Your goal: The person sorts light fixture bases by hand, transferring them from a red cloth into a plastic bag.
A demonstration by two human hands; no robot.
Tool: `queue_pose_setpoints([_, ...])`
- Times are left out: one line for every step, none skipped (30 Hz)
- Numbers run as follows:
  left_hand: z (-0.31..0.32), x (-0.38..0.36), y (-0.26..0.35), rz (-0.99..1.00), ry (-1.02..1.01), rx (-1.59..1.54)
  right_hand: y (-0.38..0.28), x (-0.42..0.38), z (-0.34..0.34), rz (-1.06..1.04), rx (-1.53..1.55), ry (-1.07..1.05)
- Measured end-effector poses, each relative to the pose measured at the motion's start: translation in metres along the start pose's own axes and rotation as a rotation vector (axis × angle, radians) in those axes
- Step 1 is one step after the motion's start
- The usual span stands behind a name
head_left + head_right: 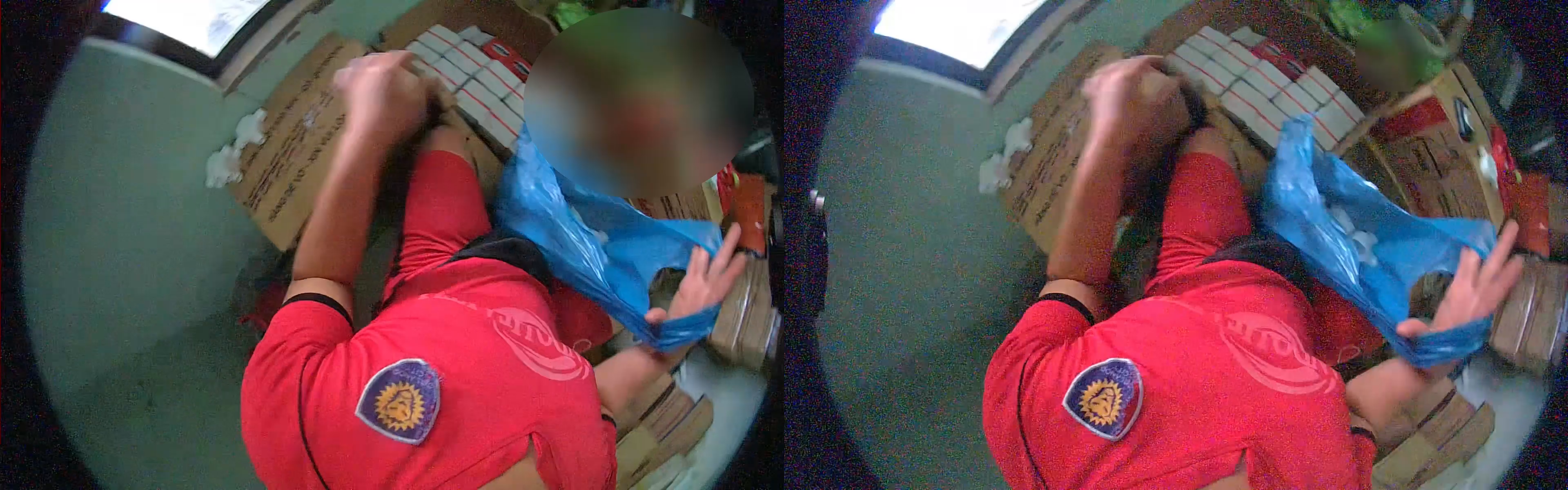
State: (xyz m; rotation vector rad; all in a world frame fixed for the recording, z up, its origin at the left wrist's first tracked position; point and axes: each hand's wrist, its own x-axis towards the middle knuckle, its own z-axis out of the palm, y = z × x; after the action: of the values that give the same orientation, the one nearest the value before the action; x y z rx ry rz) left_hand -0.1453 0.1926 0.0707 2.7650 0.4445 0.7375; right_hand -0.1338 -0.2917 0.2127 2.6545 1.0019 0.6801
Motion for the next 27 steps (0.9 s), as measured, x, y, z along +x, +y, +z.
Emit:
queue_pose_setpoints([-0.024, -0.001, -0.041, -0.155, -0.046, 0.262, 0.003, 0.0, 0.004, 0.002, 0.015, 0.002])
queue_pose_setpoints([-0.032, -0.008, -0.095, -0.334, -0.05, 0.411, 0.007, 0.001, 0.006, 0.008, 0.025, 0.004])
queue_pose_setpoints([-0.042, -0.018, -0.156, -0.477, -0.17, 0.439, 0.005, 0.0, 0.006, 0.004, 0.046, 0.041])
queue_pose_setpoints([-0.068, -0.029, -0.185, -0.779, -0.235, 0.5, 0.003, -0.001, 0.006, -0.001, 0.068, 0.079])
queue_pose_setpoints([-0.064, -0.056, -0.26, -0.768, -0.168, 0.499, 0.0, -0.003, 0.018, 0.058, 0.23, 0.146])
queue_pose_setpoints([-0.057, -0.081, -0.331, -0.751, -0.101, 0.499, -0.003, -0.002, 0.016, 0.085, 0.285, 0.127])
queue_pose_setpoints([-0.071, -0.092, -0.335, -0.816, -0.119, 0.554, -0.005, -0.001, 0.014, 0.113, 0.34, 0.11])
queue_pose_setpoints([-0.083, -0.102, -0.334, -0.88, -0.136, 0.606, -0.008, 0.0, 0.012, 0.142, 0.394, 0.094])
queue_pose_setpoints([-0.091, -0.104, -0.341, -0.89, -0.181, 0.532, -0.006, 0.002, 0.014, 0.132, 0.416, 0.101])
queue_pose_setpoints([-0.097, -0.107, -0.348, -0.899, -0.226, 0.455, -0.002, 0.001, 0.014, 0.137, 0.474, 0.095])
queue_pose_setpoints([-0.103, -0.114, -0.358, -0.912, -0.274, 0.379, 0.002, 0.0, 0.014, 0.143, 0.531, 0.089])
queue_pose_setpoints([-0.101, -0.123, -0.37, -0.888, -0.283, 0.387, 0.013, -0.002, 0.015, 0.159, 0.627, 0.072])
queue_pose_setpoints([-0.094, -0.13, -0.397, -0.86, -0.293, 0.393, 0.008, 0.0, 0.018, 0.187, 0.689, 0.113])
queue_pose_setpoints([-0.089, -0.134, -0.412, -0.83, -0.301, 0.397, 0.004, 0.002, 0.02, 0.212, 0.751, 0.155])
queue_pose_setpoints([-0.092, -0.129, -0.405, -0.881, -0.32, 0.359, -0.011, 0.008, 0.027, 0.246, 0.778, 0.254])
queue_pose_setpoints([-0.099, -0.119, -0.386, -0.93, -0.34, 0.321, -0.014, 0.009, 0.026, 0.244, 0.734, 0.263])
queue_pose_setpoints([-0.105, -0.113, -0.372, -0.978, -0.361, 0.283, -0.016, 0.011, 0.026, 0.243, 0.69, 0.272])
queue_pose_setpoints([-0.107, -0.114, -0.372, -0.941, -0.283, 0.229, -0.008, 0.007, 0.019, 0.208, 0.573, 0.192])
queue_pose_setpoints([-0.109, -0.114, -0.372, -0.899, -0.207, 0.171, -0.002, 0.006, 0.018, 0.176, 0.491, 0.146])
queue_pose_setpoints([-0.11, -0.11, -0.371, -0.85, -0.13, 0.114, 0.004, 0.005, 0.017, 0.142, 0.411, 0.103])
queue_pose_setpoints([-0.124, -0.093, -0.325, -0.773, -0.101, 0.029, 0.007, 0.005, 0.02, 0.118, 0.368, 0.088])
queue_pose_setpoints([-0.142, -0.07, -0.253, -0.686, -0.089, -0.063, 0.01, 0.002, 0.02, 0.062, 0.282, 0.088])
queue_pose_setpoints([-0.145, -0.05, -0.201, -0.63, -0.1, -0.255, 0.012, 0.001, 0.021, 0.006, 0.197, 0.093])
queue_pose_setpoints([-0.14, -0.036, -0.147, -0.582, -0.133, -0.464, 0.013, 0.001, 0.022, -0.01, 0.162, 0.088])
queue_pose_setpoints([-0.136, -0.024, -0.091, -0.423, -0.156, -0.463, 0.007, 0.004, 0.025, 0.011, 0.23, 0.089])
queue_pose_setpoints([-0.129, -0.013, -0.041, -0.264, -0.156, -0.463, 0.004, 0.006, 0.028, 0.05, 0.348, 0.107])
queue_pose_setpoints([-0.112, -0.004, 0.0, -0.114, -0.195, -0.58, 0.002, 0.006, 0.03, 0.111, 0.579, 0.125])
